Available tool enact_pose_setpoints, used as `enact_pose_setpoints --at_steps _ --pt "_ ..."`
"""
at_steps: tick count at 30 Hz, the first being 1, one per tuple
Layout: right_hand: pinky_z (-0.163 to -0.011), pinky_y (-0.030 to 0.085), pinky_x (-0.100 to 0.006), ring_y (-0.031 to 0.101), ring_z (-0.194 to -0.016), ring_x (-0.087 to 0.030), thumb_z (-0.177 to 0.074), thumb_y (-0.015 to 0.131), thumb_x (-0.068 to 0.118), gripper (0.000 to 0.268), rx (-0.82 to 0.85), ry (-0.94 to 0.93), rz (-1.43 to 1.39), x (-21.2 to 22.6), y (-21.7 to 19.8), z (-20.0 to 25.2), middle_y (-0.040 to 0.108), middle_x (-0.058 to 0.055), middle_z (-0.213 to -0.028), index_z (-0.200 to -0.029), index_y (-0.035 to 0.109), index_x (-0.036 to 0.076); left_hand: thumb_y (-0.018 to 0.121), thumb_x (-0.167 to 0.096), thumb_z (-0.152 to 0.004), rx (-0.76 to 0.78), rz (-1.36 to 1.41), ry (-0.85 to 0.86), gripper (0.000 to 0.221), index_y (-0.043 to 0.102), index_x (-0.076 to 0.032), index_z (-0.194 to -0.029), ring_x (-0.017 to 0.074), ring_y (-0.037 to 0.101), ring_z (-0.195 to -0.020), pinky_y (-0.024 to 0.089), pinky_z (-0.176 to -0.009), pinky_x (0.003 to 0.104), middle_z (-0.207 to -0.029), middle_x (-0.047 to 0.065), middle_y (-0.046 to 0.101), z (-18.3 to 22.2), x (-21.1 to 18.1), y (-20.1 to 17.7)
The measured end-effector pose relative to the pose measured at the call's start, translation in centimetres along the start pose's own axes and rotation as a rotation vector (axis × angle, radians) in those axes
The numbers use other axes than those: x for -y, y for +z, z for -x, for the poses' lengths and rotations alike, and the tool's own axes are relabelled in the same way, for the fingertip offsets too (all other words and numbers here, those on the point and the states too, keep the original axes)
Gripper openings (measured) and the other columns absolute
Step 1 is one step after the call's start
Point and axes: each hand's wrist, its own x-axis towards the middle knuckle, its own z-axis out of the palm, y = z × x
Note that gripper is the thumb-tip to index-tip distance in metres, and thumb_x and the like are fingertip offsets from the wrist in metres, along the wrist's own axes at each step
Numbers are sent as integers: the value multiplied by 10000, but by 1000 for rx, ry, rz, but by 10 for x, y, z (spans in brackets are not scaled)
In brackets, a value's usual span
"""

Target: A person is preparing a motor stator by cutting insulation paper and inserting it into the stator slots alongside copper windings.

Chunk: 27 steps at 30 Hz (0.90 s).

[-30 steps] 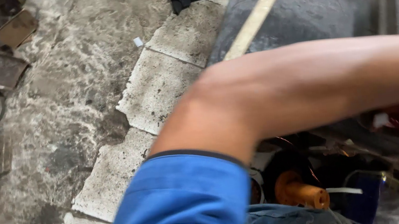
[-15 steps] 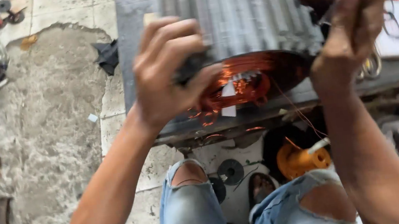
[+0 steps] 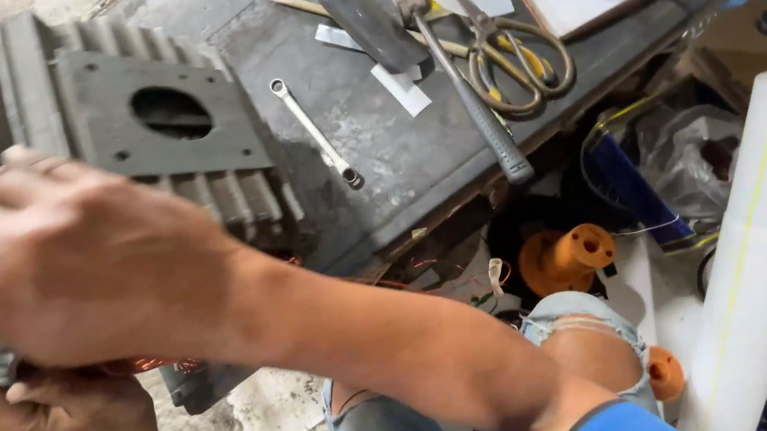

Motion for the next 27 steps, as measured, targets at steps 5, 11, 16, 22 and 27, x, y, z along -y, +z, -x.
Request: enact_pose_setpoints --at_steps 5,11,16,22,27 --pt "-783 543 -488 581 -733 -327 -946 492 -50 111 -93 -5 -36 -15 -1 8 539 -135 -856 -881 546 21 433 -506 -1156 -111 267 -302 522 443 -23 -1355 287 480 -1216 438 -1041 443 -1287 160 447 22 33 -11" --pt "-634 442 -454 596 -704 -324 -984 547 137 100 127 450 221 -111 -84 35 621 -153 -866 -942 543 47 381 -571 -1163 -71 -1 -78 637 572 0 -1371 285 429 -1096 423 -948 453 -1132 124 404 4 28 -28" --pt "-651 546 -559 703 -786 -448 -978 721 413 429 653 840 545 -172 -49 131 715 -243 -901 -1050 510 46 407 -521 -1149 -40 -58 -50 603 616 -6 -1382 299 463 -1091 446 -953 472 -1131 156 490 -15 1 -27" --pt "-742 588 -611 743 -840 -497 -968 521 169 159 673 788 706 -212 -52 160 726 -266 -839 -1071 525 49 617 -420 -1037 51 54 33 538 687 3 -1360 268 507 -928 442 -853 373 -1060 128 508 -29 5 -22" --pt "-780 570 -671 716 -922 -558 -963 668 349 439 599 906 822 -165 -97 125 715 -351 -931 -1143 534 -28 645 -574 -996 156 60 99 626 696 -78 -1375 293 540 -943 476 -879 389 -1036 112 498 -42 -7 -17"
